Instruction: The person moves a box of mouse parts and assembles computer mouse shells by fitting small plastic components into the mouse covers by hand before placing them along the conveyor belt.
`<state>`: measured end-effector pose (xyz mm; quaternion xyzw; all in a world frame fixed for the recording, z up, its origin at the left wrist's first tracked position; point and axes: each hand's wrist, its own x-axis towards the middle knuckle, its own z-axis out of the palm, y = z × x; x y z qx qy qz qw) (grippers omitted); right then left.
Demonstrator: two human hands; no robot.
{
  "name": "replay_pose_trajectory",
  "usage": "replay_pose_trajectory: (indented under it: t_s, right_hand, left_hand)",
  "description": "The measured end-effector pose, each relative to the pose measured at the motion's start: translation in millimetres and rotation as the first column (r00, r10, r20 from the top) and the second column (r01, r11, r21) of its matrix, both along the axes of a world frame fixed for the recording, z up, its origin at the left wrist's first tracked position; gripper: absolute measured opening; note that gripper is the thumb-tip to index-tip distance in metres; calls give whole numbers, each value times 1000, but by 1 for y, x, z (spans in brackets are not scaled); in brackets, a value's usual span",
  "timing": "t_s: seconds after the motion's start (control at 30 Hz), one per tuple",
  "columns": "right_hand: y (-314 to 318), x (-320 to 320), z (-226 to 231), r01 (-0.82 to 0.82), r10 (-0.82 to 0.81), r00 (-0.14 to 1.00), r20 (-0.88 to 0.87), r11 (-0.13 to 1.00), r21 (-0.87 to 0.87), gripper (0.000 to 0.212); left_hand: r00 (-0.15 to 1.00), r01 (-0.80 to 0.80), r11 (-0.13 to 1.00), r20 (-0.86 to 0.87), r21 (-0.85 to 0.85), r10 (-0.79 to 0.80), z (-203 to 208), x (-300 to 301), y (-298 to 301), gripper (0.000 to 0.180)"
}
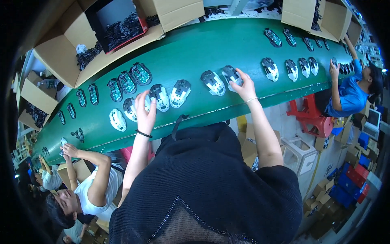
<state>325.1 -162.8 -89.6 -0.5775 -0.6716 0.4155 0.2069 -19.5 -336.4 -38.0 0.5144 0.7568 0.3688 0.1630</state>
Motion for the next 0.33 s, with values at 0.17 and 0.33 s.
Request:
replay_pose_trajectory:
  t_s: [0.17,0.33]
  right_hand:
    - [-41,-122,82,-367,-149,609,-779,817,-444,49]
    - [-76,-234,113,-622,53,582,-812,672,-402,57]
  left_hand:
    - [183,89,993,981,-80,62,42,22,7,43]
    - [-101,-17,995,990,100,-101,63,-13,-6,58]
